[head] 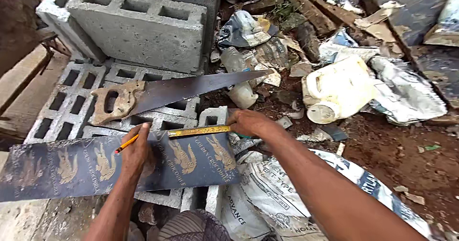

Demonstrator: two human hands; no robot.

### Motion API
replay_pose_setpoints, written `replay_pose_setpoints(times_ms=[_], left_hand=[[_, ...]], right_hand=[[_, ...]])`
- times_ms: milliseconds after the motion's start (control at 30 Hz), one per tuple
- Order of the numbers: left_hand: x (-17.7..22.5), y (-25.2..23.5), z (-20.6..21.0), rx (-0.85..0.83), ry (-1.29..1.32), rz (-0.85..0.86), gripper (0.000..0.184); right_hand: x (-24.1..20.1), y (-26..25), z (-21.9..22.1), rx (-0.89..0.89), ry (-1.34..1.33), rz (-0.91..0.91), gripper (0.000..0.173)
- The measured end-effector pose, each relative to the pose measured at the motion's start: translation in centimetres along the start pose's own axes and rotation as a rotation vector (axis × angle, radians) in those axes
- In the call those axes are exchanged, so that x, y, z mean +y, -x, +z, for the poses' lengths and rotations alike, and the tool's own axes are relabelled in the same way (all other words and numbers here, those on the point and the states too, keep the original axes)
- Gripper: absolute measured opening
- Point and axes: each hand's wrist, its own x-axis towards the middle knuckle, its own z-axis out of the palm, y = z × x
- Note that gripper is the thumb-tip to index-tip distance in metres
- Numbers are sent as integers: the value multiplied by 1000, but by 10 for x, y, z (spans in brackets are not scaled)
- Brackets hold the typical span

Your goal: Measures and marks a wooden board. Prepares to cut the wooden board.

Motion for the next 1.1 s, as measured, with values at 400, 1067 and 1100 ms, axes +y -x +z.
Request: replay_pose_setpoints(times_ms=[400, 1067, 1100], left_hand=[[-4, 18, 11, -67, 48, -7, 17], [15, 3, 25, -67, -410, 120, 15], [16, 3, 25, -69, -413, 125, 15]], right_hand=[[8, -5, 11, 70, -16, -29, 21], [4, 2, 11, 90, -10, 21, 21], [4, 2, 11, 90, -11, 20, 21]])
